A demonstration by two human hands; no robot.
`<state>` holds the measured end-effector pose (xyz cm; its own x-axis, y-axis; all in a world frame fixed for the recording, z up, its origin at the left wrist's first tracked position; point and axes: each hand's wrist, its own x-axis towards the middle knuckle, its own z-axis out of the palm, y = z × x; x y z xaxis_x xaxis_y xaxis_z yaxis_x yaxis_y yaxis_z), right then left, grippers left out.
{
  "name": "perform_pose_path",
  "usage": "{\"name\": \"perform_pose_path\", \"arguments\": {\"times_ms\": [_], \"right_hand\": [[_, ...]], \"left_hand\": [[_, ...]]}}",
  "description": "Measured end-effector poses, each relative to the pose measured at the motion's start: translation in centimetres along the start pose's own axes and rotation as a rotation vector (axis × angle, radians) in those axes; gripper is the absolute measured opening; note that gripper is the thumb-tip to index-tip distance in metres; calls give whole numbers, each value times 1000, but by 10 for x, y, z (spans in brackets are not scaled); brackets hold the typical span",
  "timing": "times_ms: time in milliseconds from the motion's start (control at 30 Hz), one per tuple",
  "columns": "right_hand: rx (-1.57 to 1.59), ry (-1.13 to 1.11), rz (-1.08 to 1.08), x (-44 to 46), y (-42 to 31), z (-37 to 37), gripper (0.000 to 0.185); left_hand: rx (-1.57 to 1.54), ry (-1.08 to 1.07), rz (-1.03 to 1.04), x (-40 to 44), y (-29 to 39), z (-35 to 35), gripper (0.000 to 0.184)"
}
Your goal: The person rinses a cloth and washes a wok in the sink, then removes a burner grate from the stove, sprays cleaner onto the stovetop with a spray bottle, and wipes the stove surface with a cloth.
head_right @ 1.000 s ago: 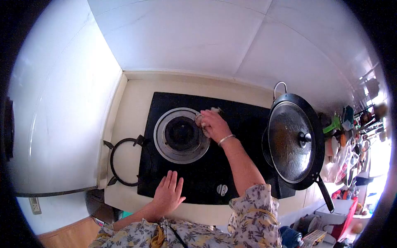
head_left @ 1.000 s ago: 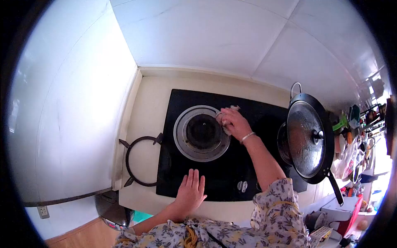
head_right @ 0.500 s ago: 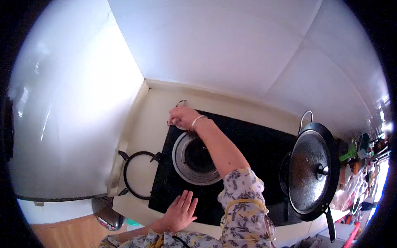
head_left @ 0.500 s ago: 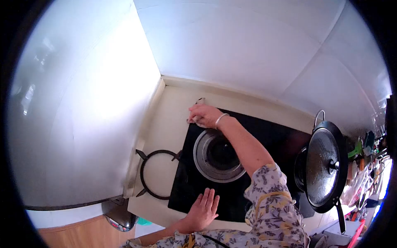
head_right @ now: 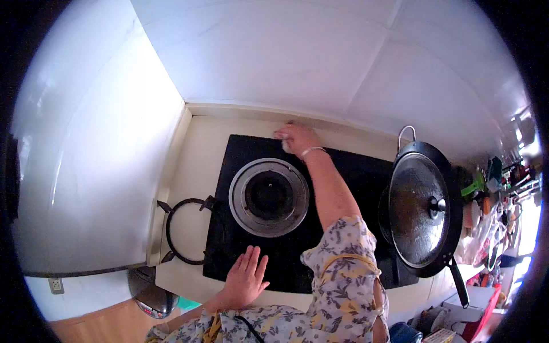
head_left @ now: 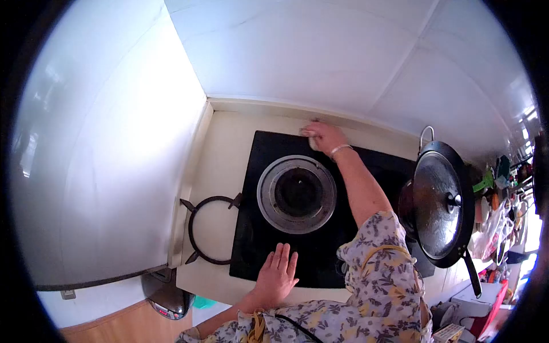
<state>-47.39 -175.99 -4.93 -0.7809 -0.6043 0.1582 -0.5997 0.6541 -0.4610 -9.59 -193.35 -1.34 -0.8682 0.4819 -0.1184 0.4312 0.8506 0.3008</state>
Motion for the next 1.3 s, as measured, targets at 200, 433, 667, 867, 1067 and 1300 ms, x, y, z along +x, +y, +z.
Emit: {"name": "perform_pose_path", "arguments": {"times_ms": [200,433,667,867,1067,1300], "right_hand": [[-285,275,262,-95,11,-4,32],[-148,229,362,-173,-66,-2,37],[-446,150,104,-247,-150,20,35],[-189,228,52,-276,-226,50,28],[-192,238,-33,-255,-273,88,35],[-130,279,-11,-206,-279,121,33]], "left_hand": [[53,65,17,-3,3,7,78],[65,125,37,-8,1,14,76],[62,186,37,-12,0,17,70],[-227,382,88,-49,-3,12,37],[-366,691,-149,-109,-39,-16,21],[-228,692,-338,-125,-79,-19,30]]}}
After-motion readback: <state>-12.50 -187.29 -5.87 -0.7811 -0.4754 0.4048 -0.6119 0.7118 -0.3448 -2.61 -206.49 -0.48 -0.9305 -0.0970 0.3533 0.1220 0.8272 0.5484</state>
